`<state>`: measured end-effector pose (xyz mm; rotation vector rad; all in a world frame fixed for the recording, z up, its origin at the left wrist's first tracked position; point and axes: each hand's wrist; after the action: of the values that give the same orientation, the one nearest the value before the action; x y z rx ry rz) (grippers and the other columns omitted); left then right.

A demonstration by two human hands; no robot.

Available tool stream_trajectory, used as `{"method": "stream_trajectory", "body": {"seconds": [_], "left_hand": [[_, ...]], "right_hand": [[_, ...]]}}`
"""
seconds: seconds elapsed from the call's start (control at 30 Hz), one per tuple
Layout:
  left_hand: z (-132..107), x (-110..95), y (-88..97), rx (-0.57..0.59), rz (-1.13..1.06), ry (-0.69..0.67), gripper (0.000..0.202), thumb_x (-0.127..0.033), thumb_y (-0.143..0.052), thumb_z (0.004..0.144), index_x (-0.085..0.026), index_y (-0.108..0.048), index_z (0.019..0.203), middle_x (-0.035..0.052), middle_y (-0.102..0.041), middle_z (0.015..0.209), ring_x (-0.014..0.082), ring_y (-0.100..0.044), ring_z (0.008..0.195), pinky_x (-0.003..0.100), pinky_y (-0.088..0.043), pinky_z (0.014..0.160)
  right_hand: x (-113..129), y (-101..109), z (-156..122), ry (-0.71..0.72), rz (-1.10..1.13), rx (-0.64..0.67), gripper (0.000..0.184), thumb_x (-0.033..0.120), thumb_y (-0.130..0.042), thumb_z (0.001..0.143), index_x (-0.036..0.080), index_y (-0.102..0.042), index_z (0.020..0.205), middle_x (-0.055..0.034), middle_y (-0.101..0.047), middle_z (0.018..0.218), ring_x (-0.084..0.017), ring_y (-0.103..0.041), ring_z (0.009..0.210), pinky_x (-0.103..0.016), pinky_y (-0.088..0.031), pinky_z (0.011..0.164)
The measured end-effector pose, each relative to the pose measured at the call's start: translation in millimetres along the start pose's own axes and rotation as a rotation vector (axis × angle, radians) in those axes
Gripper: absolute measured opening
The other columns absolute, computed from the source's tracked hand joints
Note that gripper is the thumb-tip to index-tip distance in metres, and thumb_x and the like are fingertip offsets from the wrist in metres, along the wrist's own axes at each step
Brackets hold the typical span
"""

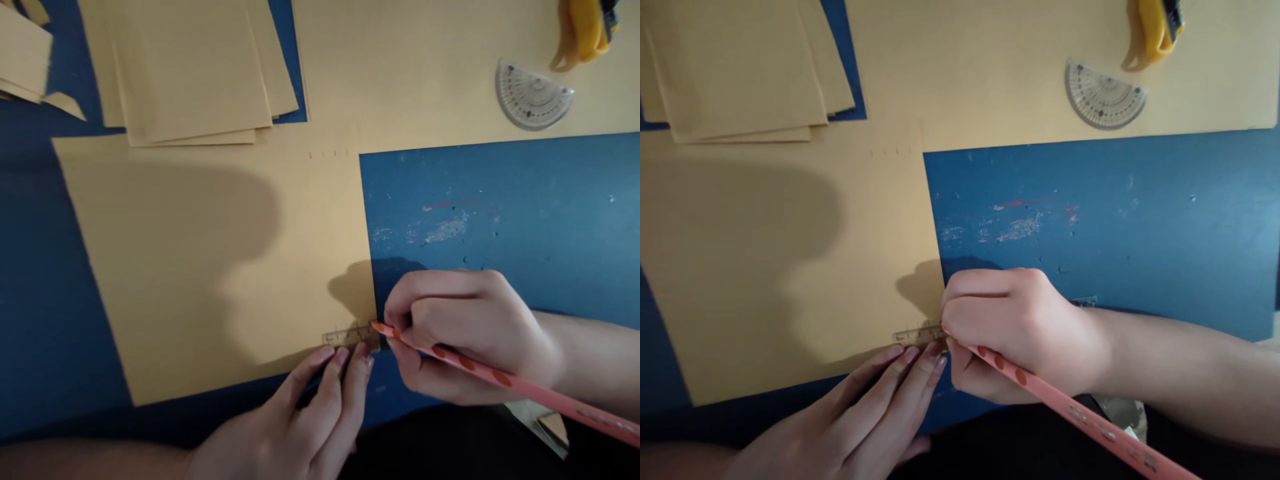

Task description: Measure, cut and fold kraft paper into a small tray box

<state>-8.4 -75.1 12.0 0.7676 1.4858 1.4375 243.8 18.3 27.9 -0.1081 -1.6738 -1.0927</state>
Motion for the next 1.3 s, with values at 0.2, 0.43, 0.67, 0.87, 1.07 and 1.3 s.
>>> {"method": "stream_trajectory", "body": {"seconds": [0.2,0.43,0.67,0.87,1.07,1.3], "left_hand": [[-2.5,1.0,-3.5,-0.019,0.009,-0.014,0.052,-0.040,-0.053,0.109,0.001,-0.063,0.139,0.0199,-0.063,0.145,0.0305,-0.056,0.127,0.060,-0.011,0.134],[-1.8,-0.2,-2.2,0.001,0.004,0.006,0.051,-0.040,-0.054,0.108,0.001,-0.063,0.138,0.0199,-0.063,0.145,0.0309,-0.056,0.127,0.058,-0.018,0.132],[-1.3,-0.1,-3.0,-0.019,-0.007,0.019,0.047,-0.035,-0.049,0.110,0.000,-0.063,0.138,0.0180,-0.065,0.143,0.0291,-0.057,0.126,0.047,-0.039,0.111],[-1.5,0.9,-2.2,-0.028,0.004,0.015,0.049,-0.036,-0.050,0.110,0.001,-0.062,0.139,0.0187,-0.064,0.143,0.0289,-0.056,0.127,0.047,-0.039,0.111],[-2.9,0.0,-2.4,-0.006,0.006,0.003,0.050,-0.038,-0.051,0.109,0.000,-0.063,0.138,0.0201,-0.063,0.145,0.0302,-0.056,0.127,0.055,-0.025,0.128],[-2.1,0.6,-0.4,-0.007,0.017,-0.001,0.051,-0.040,-0.054,0.108,0.000,-0.064,0.138,0.0186,-0.064,0.144,0.0287,-0.057,0.127,0.059,-0.014,0.135]], "right_hand": [[0.6,-4.0,-1.5,-0.019,-0.089,-0.042,0.028,0.008,-0.061,0.088,0.022,-0.043,0.073,0.0044,-0.066,0.084,-0.004,-0.060,0.065,-0.015,-0.048,0.057],[-0.2,-6.6,-0.5,-0.008,-0.087,-0.072,0.026,0.007,-0.061,0.086,0.021,-0.044,0.072,0.0049,-0.065,0.084,-0.002,-0.060,0.066,-0.013,-0.046,0.057],[-1.5,-5.6,1.2,0.010,-0.053,-0.043,0.028,0.006,-0.060,0.088,0.021,-0.045,0.071,0.0044,-0.065,0.081,-0.003,-0.059,0.065,-0.014,-0.046,0.057],[-0.9,-5.9,1.3,-0.018,-0.089,-0.070,0.027,0.007,-0.061,0.085,0.022,-0.044,0.071,0.0043,-0.066,0.082,-0.004,-0.060,0.066,-0.014,-0.047,0.057],[-0.7,-4.1,0.0,0.000,-0.050,-0.025,0.028,0.007,-0.061,0.087,0.022,-0.043,0.071,0.0047,-0.064,0.082,-0.004,-0.060,0.066,-0.015,-0.047,0.057],[0.1,-3.3,2.2,-0.020,-0.076,-0.040,0.029,0.007,-0.062,0.089,0.022,-0.044,0.073,0.0043,-0.066,0.083,-0.005,-0.061,0.068,-0.016,-0.049,0.058]]}}
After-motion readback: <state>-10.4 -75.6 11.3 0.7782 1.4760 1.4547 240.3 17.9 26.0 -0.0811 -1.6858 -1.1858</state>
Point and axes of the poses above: each hand's wrist, its own z-axis towards the middle knuckle, its own y-axis out of the back of the hand, x = y × z
